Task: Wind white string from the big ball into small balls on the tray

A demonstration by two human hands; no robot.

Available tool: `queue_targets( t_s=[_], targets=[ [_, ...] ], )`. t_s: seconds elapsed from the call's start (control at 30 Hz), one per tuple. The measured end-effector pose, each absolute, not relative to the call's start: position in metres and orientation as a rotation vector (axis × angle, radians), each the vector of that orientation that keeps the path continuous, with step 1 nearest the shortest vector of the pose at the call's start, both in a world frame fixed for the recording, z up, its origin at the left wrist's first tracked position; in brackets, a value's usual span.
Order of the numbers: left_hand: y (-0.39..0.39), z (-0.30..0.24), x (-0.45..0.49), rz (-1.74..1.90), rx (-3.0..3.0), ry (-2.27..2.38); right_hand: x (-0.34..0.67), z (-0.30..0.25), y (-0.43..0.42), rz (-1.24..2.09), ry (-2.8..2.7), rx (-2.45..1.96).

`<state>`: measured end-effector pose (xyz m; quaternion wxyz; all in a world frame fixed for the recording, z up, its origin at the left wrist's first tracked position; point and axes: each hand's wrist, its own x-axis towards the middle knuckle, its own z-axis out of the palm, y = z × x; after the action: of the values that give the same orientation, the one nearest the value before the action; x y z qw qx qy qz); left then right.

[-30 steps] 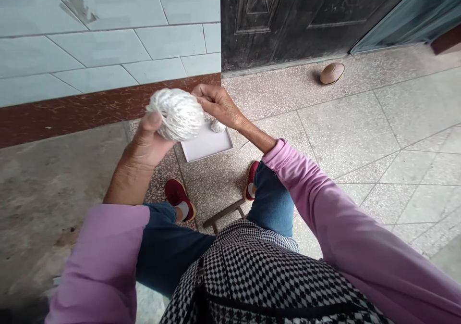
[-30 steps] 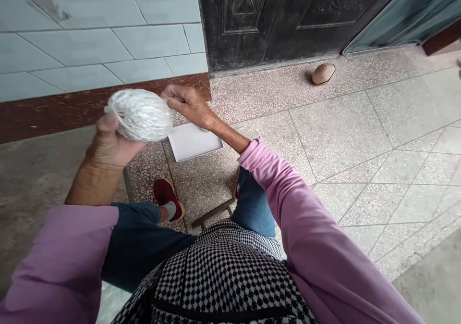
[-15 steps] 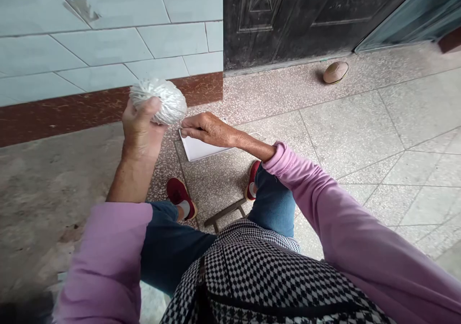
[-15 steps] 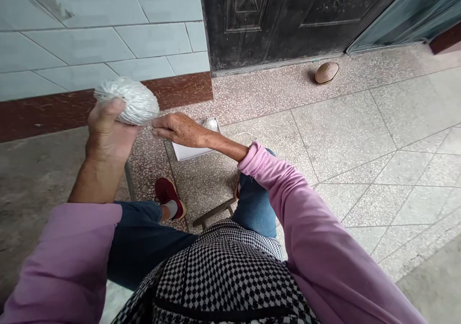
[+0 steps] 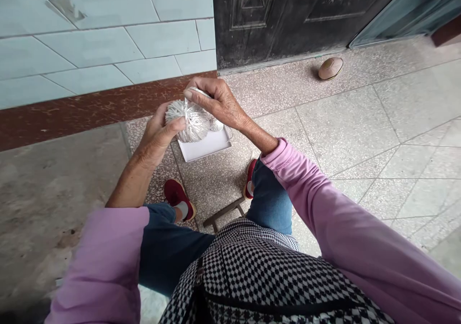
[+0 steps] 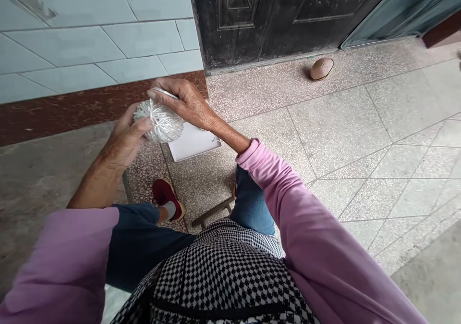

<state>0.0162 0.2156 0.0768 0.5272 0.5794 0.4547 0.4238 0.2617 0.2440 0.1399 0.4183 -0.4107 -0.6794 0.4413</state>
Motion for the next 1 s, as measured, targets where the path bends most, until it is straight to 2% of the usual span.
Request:
queue_targets(
  t_s=[0.27,0.53,0.73,1.0],
  targets=[
    [0.198,0.094,0.043,0.997,1.098,0.931,0.256,0.132,0.242,1.095,-1.695,-0.916],
    [0.203,0.087,0.031,0.919,1.136,0.993,0.253,0.128,0.248,1.178,-1.654,-1.065],
    [0.202,0.101,0.034,1.1,1.122,0.826,0.242,0.105,0.263,1.318,-1.487,-1.081],
    [0.209,0.114,0.036,1.25,1.069,0.854,0.216,0.089,0.249,1.474,-1.306,-1.107]
  ],
)
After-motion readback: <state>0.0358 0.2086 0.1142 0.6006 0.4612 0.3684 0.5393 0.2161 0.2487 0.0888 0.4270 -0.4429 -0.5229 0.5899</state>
